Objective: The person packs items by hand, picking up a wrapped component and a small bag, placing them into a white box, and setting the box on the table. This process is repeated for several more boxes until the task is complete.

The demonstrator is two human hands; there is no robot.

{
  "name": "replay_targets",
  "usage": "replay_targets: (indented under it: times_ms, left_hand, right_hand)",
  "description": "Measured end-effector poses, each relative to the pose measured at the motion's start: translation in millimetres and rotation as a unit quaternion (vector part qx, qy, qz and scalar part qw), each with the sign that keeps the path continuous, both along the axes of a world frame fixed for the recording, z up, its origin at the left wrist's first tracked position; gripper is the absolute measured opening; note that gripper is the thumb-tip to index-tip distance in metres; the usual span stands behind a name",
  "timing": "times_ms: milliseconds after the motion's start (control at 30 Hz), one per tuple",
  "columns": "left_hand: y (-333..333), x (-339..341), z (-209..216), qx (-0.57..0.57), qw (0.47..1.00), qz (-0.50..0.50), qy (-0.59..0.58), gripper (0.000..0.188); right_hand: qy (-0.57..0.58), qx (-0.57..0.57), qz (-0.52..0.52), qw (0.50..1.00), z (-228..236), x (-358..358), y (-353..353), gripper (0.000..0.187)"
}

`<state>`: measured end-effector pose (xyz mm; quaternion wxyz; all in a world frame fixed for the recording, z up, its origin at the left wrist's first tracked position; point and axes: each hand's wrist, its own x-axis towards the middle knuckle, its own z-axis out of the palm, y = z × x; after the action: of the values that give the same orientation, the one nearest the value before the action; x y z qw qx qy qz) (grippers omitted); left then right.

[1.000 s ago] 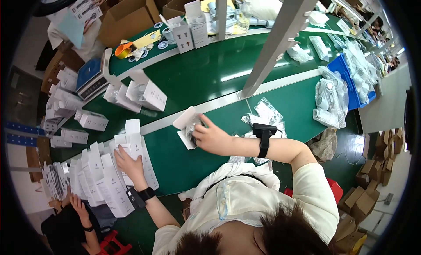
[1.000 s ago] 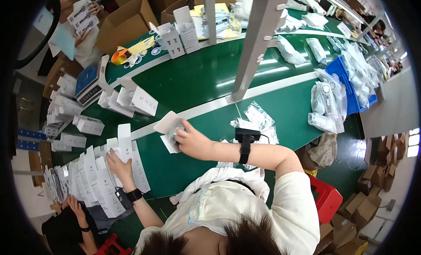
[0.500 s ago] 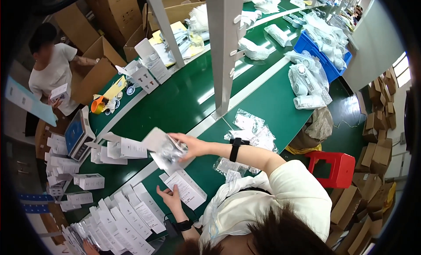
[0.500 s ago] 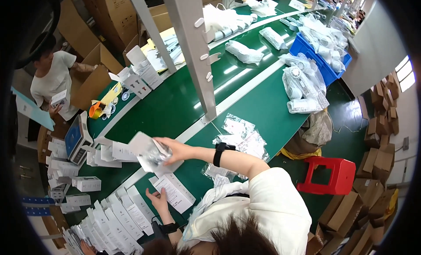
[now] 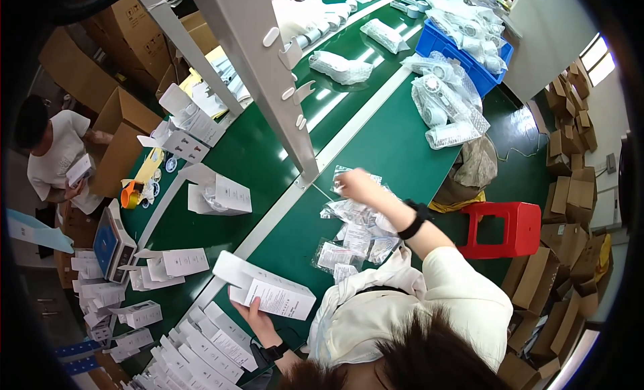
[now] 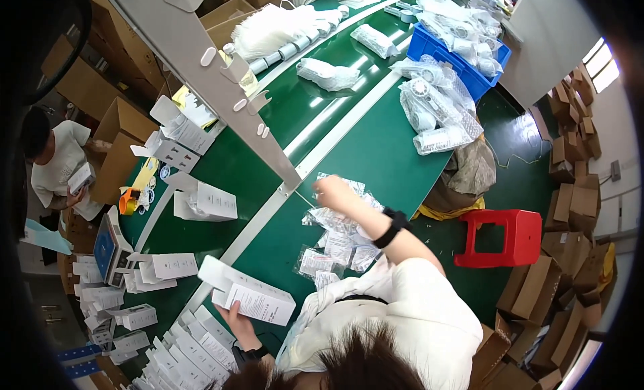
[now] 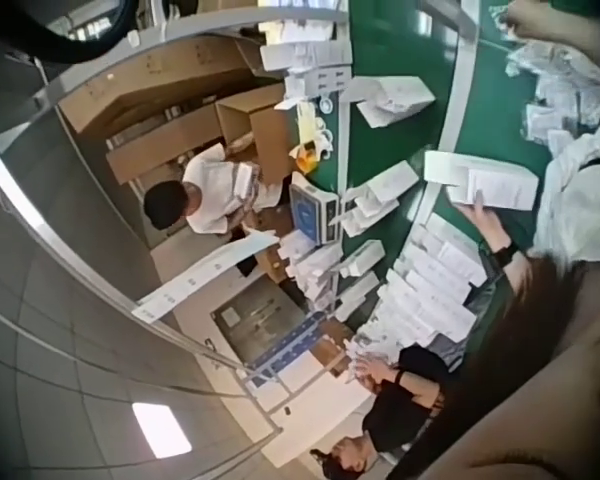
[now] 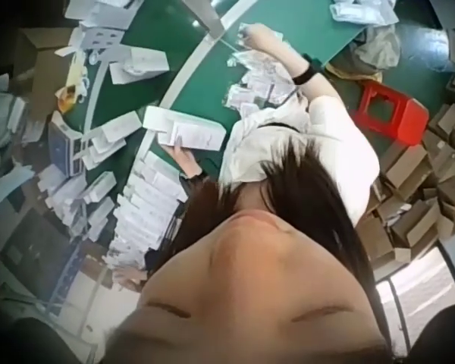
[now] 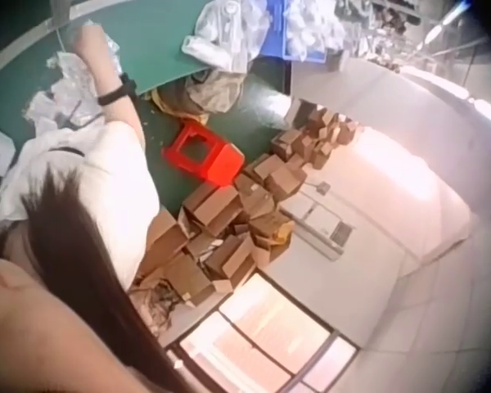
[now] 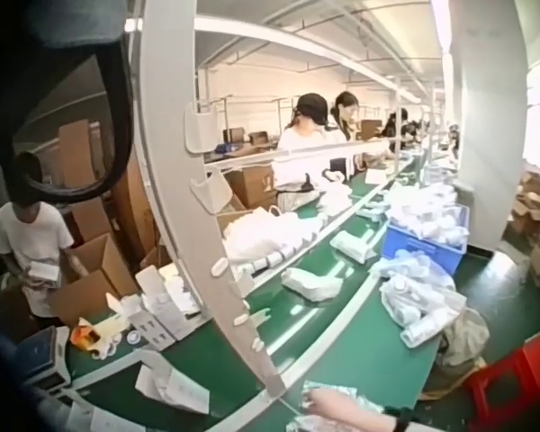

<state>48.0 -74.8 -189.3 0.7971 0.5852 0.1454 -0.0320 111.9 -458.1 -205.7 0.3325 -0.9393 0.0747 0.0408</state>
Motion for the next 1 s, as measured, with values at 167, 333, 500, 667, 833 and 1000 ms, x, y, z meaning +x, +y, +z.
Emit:
replay_targets:
  times_ms: [167, 333, 500, 667, 833, 1000]
  left_hand:
    - [-15, 1, 48, 0.018, 0.994, -0.026, -0.104, 0.076]
    - [-28, 18, 50, 0.099, 0.987, -0.077, -0.105, 0.088]
    - [-42, 19, 45, 0.122, 0.980, -0.091, -0.128, 0.087]
    - [-52, 20, 43, 0.328, 0.910, -0.129, -0.218, 0.077]
    - [-60, 23, 24, 0.457, 0.846, -0.102, -0.256, 0.073]
    - [-73, 20, 11, 0.373, 0.882, -0.062, -0.282, 0.067]
  right_hand:
    - [-0.048, -0.550, -0.266, 0.790, -9, -84, -191, 0.032]
    - [0.037, -0.477, -0.192, 0.857, -37, -109, -258, 0.032]
    - [-0.071, -0.440, 0.011, 0.895, 8, -106, -222, 0.032]
    - [-0.060, 0.077, -0.173, 0.980, 29, -100, -143, 0.043]
    - [-0.310, 0.549, -0.119, 0.767, 98, -50, 5, 0.061]
    - [-0.205, 0.719, -0.221, 0.627, 119, -11, 121, 0.041]
